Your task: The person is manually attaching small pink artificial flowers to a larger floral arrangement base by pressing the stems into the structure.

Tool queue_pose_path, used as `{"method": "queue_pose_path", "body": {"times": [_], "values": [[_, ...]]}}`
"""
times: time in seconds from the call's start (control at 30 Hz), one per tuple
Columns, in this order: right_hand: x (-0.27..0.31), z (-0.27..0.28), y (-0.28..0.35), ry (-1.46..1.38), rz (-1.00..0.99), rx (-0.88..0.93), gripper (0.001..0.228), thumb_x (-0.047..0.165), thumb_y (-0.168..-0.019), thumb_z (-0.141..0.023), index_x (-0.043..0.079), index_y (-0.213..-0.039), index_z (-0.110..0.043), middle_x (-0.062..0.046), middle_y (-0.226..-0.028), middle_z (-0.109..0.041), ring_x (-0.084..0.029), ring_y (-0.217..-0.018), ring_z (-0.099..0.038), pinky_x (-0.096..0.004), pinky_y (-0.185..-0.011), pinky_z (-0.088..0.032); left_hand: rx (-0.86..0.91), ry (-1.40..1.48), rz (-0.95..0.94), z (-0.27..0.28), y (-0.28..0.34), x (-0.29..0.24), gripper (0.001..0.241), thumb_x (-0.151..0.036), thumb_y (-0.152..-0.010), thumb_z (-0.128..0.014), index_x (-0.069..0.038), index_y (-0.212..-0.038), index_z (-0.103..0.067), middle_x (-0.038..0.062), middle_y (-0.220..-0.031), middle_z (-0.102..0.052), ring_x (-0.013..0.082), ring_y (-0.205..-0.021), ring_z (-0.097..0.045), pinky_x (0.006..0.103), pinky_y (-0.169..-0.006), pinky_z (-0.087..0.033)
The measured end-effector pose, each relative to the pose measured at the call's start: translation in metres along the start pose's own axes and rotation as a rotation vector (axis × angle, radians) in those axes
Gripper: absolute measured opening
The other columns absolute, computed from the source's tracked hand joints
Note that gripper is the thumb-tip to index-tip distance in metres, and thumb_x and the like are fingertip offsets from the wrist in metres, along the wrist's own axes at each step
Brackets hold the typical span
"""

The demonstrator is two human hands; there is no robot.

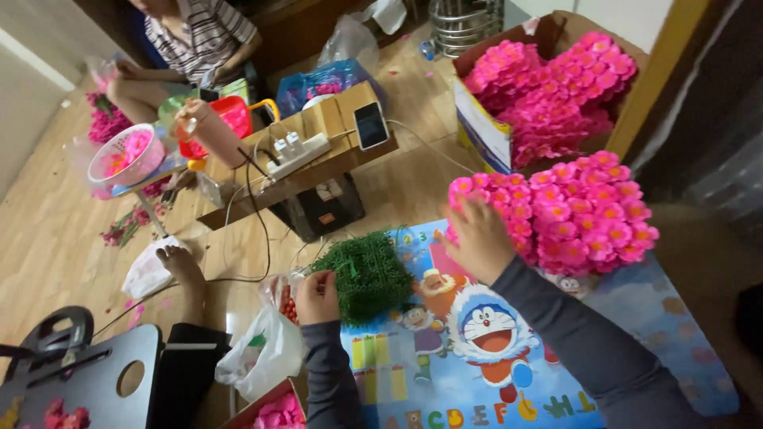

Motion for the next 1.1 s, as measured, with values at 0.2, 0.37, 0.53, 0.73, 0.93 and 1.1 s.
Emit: {"method": "queue_pose_path", "body": {"times": [0.2,0.37,0.53,0.73,0.93,1.1], "values": [[0.08,-0.08,0.012,-0.485,0.105,0.218,0.026,0.042,-0.081,-0.073,0.025,-0.101,-0.072,0.0,-0.099,-0.066,-0.032,-0.098,-0.069,-0.045,-0.08,-0.057,0.127,-0.277,-0.053,-0.046,0.02,0.023,0.029,-0.055,-0.064,-0.084,-0.031,-0.078,-0.075,-0.006,-0.074,-0.066,0.0245,-0.068,-0.069,0.0372,-0.059,-0.058],[0.119,-0.099,0.022,-0.538,-0.088,0.499,0.034,0.054,-0.081,-0.072,0.023,-0.093,-0.064,0.003,-0.096,-0.06,-0.03,-0.108,-0.063,-0.045,-0.084,-0.056,0.049,-0.39,0.039,-0.065,0.029,0.036,0.046,-0.058,-0.058,-0.085,-0.025,-0.084,-0.066,-0.003,-0.083,-0.063,0.027,-0.076,-0.07,0.0404,-0.067,-0.059],[0.118,-0.092,0.03,-0.613,-0.061,0.554,0.029,0.044,-0.087,-0.07,0.02,-0.099,-0.06,-0.003,-0.103,-0.06,-0.038,-0.114,-0.063,-0.049,-0.087,-0.057,0.38,-0.229,0.269,-0.033,0.016,0.008,0.051,-0.056,-0.079,-0.078,-0.018,-0.106,-0.056,0.004,-0.091,-0.066,0.0308,-0.085,-0.073,0.0413,-0.076,-0.06],[0.117,-0.09,0.031,-0.652,-0.054,0.593,0.023,0.042,-0.095,-0.063,0.02,-0.098,-0.057,0.0,-0.102,-0.057,-0.036,-0.115,-0.062,-0.045,-0.086,-0.057,0.514,-0.148,0.354,-0.027,0.011,0.003,0.05,-0.056,-0.081,-0.077,-0.02,-0.109,-0.056,0.002,-0.091,-0.067,0.0277,-0.092,-0.072,0.0391,-0.08,-0.059],[0.118,-0.086,0.03,-0.705,-0.038,0.47,0.019,0.036,-0.094,-0.064,0.019,-0.094,-0.057,0.0,-0.093,-0.057,-0.034,-0.103,-0.065,-0.044,-0.079,-0.059,0.479,-0.076,0.343,-0.022,0.014,0.001,0.04,-0.051,-0.082,-0.078,-0.02,-0.098,-0.06,0.003,-0.09,-0.066,0.0287,-0.092,-0.07,0.0394,-0.083,-0.057],[0.12,-0.069,0.025,-0.752,-0.083,0.404,0.028,0.037,-0.093,-0.069,0.013,-0.101,-0.058,-0.006,-0.093,-0.062,-0.033,-0.098,-0.067,-0.046,-0.077,-0.06,0.265,0.06,0.205,-0.02,0.007,0.003,0.035,-0.038,-0.076,-0.087,-0.014,-0.083,-0.062,0.004,-0.075,-0.059,0.028,-0.078,-0.066,0.037,-0.074,-0.055]]}}
Point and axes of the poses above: each hand's wrist, its own y-axis away from the middle knuckle, its own z-axis out of the back of the hand, x = y × z, the point moved 1 cm from there along -y, towards the middle knuckle
